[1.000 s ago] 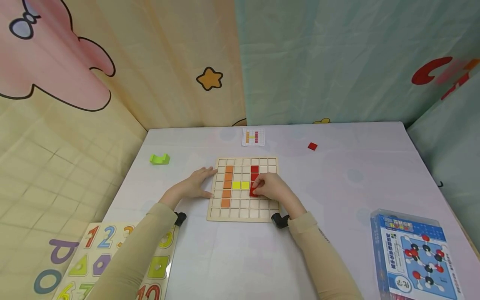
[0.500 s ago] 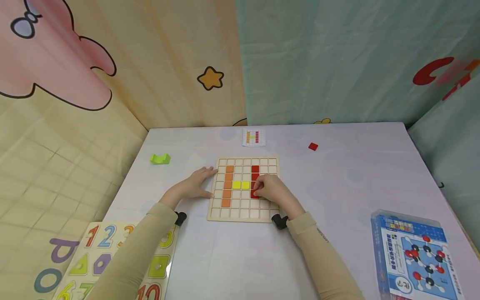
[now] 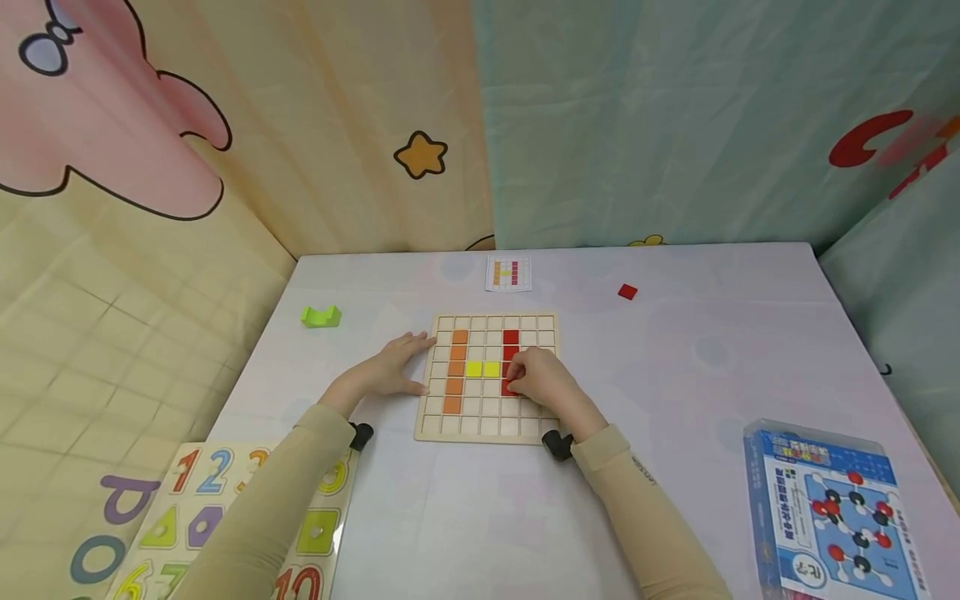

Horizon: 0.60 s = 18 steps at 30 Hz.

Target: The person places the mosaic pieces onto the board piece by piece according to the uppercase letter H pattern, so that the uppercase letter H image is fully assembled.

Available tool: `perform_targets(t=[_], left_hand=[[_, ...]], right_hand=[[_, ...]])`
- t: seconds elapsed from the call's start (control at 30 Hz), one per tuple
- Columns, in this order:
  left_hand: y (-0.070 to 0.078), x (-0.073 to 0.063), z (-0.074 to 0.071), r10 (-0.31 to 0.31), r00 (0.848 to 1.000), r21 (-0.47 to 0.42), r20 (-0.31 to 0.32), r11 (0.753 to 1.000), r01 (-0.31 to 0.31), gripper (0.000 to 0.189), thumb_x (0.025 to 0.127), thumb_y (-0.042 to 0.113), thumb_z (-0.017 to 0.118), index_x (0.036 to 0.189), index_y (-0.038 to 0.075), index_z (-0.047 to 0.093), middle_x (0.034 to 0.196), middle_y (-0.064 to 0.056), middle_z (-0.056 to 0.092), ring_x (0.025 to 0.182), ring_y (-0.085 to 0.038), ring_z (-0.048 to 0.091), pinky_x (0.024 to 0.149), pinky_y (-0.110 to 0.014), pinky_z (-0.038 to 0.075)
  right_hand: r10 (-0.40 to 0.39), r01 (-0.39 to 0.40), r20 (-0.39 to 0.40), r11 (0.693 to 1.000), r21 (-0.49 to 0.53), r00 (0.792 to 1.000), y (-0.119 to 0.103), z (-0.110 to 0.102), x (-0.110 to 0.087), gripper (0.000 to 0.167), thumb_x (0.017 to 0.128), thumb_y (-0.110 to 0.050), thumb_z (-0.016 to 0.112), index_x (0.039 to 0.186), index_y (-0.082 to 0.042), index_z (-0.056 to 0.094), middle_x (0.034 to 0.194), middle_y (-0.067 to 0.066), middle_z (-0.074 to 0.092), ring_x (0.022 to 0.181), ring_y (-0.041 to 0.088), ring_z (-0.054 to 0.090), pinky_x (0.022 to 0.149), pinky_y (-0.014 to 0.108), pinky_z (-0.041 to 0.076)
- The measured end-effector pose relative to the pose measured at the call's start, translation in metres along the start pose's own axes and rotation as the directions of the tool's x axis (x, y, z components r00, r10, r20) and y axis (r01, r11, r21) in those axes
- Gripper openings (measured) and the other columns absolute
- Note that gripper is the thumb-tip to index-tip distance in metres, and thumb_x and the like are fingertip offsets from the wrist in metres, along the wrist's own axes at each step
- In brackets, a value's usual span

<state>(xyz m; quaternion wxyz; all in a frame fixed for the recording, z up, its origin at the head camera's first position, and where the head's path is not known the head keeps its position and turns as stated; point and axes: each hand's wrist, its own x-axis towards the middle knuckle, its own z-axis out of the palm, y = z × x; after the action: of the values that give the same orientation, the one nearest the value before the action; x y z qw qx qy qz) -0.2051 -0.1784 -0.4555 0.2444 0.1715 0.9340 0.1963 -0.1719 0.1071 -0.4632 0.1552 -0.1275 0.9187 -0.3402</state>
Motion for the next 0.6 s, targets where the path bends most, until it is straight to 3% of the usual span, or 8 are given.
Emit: perform_targets(t=[0.13,0.3,0.5,0.6], left_hand=[[-0.001,0.001,0.000,-0.004,1.000,-0.001,0.000,1.000,0.004,0.092,0.083,0.029,0.079,0.157,0.016,0.025,0.166,-0.010,0.015,0.154,-0.034,0.003,0.124,-0.055,0.011],[-0.005,0.002,0.001,0.000,1.000,-0.002,-0.002,1.000,0.000,0.092,0.084,0.029,0.078,0.157,0.016,0.025,0.166,-0.010,0.015,0.154,-0.034,0.003,0.124,-0.055,0.011],[-0.006,0.002,0.001,0.002,1.000,-0.019,-0.006,1.000,-0.002,0.092,0.083,0.030,0.079,0.157,0.016,0.026,0.166,-0.010,0.015,0.154,-0.035,0.003,0.124,-0.056,0.011],[-0.006,0.003,0.003,0.004,1.000,-0.025,-0.001,1.000,-0.004,0.092,0.083,0.030,0.079,0.157,0.018,0.025,0.166,-0.008,0.014,0.154,-0.033,0.002,0.124,-0.055,0.010]], right_hand=[[0.019,-0.019,0.002,1.000,0.020,1.000,0.003,-0.002,0.000,0.005,0.086,-0.011,0.074,0.086,-0.008,0.070,0.083,0.003,0.066,0.074,0.016,0.056,0.067,0.026,0.049],[0.111,-0.108,-0.037,0.990,0.090,0.993,0.010,-0.016,0.005,0.014,0.089,-0.019,0.073,0.097,-0.009,0.069,0.091,0.006,0.066,0.082,0.020,0.057,0.070,0.027,0.049],[0.173,-0.152,-0.176,0.980,0.125,0.969,0.038,-0.056,0.018,0.025,0.094,-0.022,0.066,0.112,-0.005,0.066,0.106,0.015,0.065,0.095,0.027,0.058,0.082,0.036,0.052],[0.195,-0.161,-0.269,0.977,0.142,0.943,0.056,-0.079,0.021,0.030,0.095,-0.022,0.064,0.117,-0.002,0.063,0.114,0.020,0.063,0.103,0.033,0.057,0.091,0.044,0.052]])
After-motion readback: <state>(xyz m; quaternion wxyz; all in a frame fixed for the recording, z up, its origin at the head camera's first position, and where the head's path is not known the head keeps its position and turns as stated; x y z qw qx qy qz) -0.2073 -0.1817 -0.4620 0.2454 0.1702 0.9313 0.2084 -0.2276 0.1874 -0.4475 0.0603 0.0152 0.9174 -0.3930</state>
